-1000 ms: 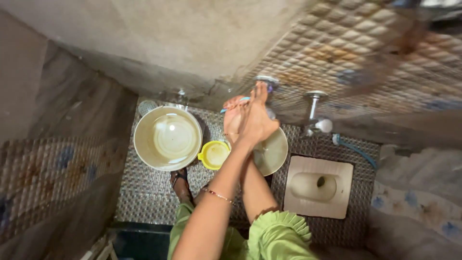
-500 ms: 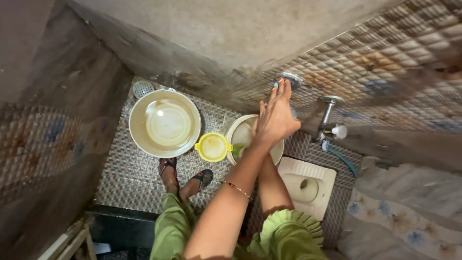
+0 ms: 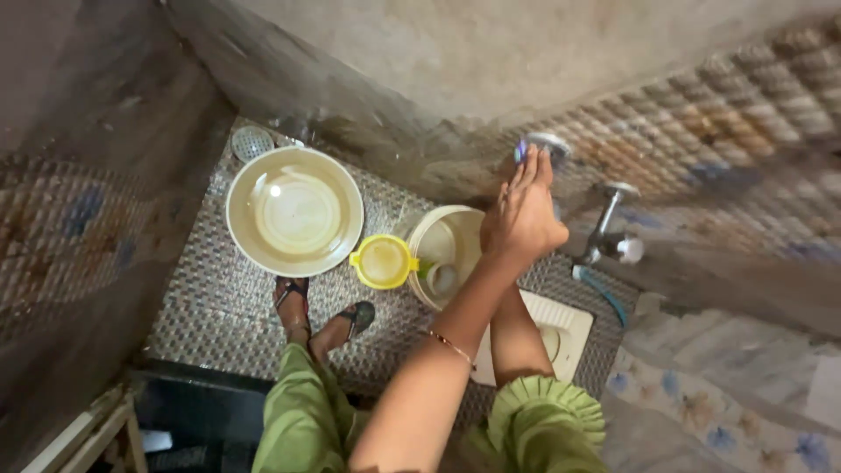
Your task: Cleaning buckets and bathroom fixtures using a toothbrush and water in a bathroom.
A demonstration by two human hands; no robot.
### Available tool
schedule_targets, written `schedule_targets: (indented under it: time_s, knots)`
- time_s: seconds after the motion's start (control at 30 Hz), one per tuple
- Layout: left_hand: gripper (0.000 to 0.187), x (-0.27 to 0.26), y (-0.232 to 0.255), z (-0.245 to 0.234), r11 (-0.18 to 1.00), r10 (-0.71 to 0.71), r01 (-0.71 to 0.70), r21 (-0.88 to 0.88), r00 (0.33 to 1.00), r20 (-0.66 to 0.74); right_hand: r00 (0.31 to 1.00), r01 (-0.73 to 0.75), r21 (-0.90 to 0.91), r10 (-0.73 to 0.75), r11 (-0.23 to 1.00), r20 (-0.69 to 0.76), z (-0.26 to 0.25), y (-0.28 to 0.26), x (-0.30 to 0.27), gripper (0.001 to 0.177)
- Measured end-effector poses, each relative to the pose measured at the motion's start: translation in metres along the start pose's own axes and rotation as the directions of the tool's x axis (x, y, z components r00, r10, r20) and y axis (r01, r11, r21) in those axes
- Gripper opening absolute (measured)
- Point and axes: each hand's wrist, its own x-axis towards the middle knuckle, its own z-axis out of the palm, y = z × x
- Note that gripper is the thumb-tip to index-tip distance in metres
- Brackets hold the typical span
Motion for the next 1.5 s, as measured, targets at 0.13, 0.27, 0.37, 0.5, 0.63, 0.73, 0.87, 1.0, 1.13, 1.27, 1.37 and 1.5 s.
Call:
schedule_targets:
  time_s: [0.13, 0.27, 0.37, 0.5, 0.63, 0.73, 0.87, 1.0, 1.13, 1.27, 1.37, 1.5]
  knots:
    - [0.098, -0.001, 0.005, -0.016, 0.999, -0.011, 0.011, -0.033, 1.0, -0.006, 1.0, -0.004, -0.009, 0.004, 1.0, 0.02, 0.0, 0.007, 0.002, 0.037]
    - [0.096, -0.012, -0.002, 0.003, 0.999, 0.018, -0.018, -0.048, 1.0, -0.009, 0.999, -0.053, -0.026, 0.053, 0.998, -0.012, -0.013, 0.009, -0.033, 0.037]
    - [0.101, 0.002, 0.005, -0.006, 0.999, 0.045, -0.046, -0.009, 0.997, -0.069, 1.0, -0.01, -0.022, 0.009, 1.0, -0.006, -0.007, 0.013, -0.001, 0.037]
    - [0.097, -0.014, 0.013, -0.02, 0.999, -0.026, 0.023, -0.045, 0.996, -0.085, 0.999, -0.046, -0.018, 0.046, 0.999, -0.007, 0.0, 0.03, -0.02, 0.038]
    - [0.092, -0.014, 0.015, -0.016, 0.997, -0.042, 0.034, -0.065, 0.992, -0.116, 1.0, -0.029, -0.019, 0.029, 0.999, -0.009, 0.006, 0.031, -0.006, 0.038]
    - [0.085, -0.016, 0.011, -0.008, 0.996, -0.058, 0.045, -0.076, 0.982, -0.178, 0.999, -0.043, -0.018, 0.043, 0.999, -0.006, 0.006, 0.034, -0.012, 0.038]
    - [0.06, -0.019, 0.019, -0.008, 0.997, -0.053, 0.037, -0.073, 0.973, -0.226, 0.999, -0.036, -0.03, 0.035, 0.999, -0.039, -0.002, 0.028, -0.015, 0.038]
    - [0.036, -0.019, 0.014, -0.008, 0.997, -0.056, 0.04, -0.067, 0.967, -0.249, 0.999, -0.035, -0.024, 0.034, 0.999, -0.028, 0.0, 0.03, -0.007, 0.039]
    - [0.024, -0.021, 0.006, 0.014, 0.996, -0.03, 0.005, -0.092, 0.962, -0.27, 0.997, -0.061, -0.034, 0.059, 0.998, -0.05, -0.012, 0.024, -0.023, 0.039]
    - [0.025, -0.015, 0.001, 0.01, 0.998, 0.007, -0.029, -0.062, 0.943, -0.334, 0.998, -0.053, -0.027, 0.052, 0.998, -0.035, -0.008, 0.03, -0.008, 0.039]
    - [0.025, -0.019, 0.004, 0.011, 0.999, -0.006, -0.01, -0.053, 0.955, -0.295, 0.997, -0.066, -0.031, 0.064, 0.997, -0.052, -0.012, 0.027, -0.017, 0.039]
    - [0.031, -0.007, 0.001, 0.01, 0.991, -0.099, 0.079, -0.108, 0.974, -0.201, 0.998, -0.051, -0.022, 0.05, 0.998, -0.05, -0.01, 0.024, -0.005, 0.04]
